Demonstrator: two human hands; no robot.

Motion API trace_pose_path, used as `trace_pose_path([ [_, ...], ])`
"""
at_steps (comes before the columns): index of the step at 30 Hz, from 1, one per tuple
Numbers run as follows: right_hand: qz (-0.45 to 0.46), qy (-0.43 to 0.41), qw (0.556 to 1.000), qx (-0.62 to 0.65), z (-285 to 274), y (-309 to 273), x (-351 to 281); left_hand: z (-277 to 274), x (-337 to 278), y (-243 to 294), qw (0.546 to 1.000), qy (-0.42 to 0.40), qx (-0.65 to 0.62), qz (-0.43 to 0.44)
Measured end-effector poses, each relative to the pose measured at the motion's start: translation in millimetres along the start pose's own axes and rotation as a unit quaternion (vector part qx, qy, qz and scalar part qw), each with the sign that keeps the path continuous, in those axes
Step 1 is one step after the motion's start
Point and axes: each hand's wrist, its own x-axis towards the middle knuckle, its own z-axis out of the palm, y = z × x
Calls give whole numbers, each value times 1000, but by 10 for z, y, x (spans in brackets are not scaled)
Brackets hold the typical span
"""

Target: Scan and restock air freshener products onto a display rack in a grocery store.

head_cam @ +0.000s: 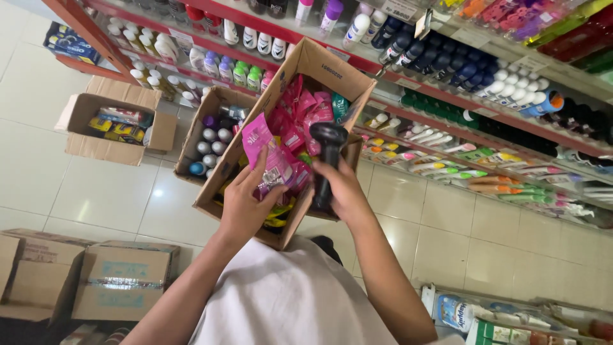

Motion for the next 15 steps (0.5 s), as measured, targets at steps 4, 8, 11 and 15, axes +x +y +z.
trace_pose_path([
  [4, 14, 55, 998, -2, -206, 664, 1462, -3, -83, 37, 999, 15, -40, 25],
  [8, 18, 149, 988, -26, -216, 1069, 2115, 21, -185, 101, 997, 26, -71, -4],
  [11, -18, 188, 967, -172, -278, 1233, 2283, 69, -207, 150, 992, 43, -106, -57],
  [15, -43, 204, 911, -357, -234, 1338, 2103, 12, -278, 264, 990, 14, -134, -51],
])
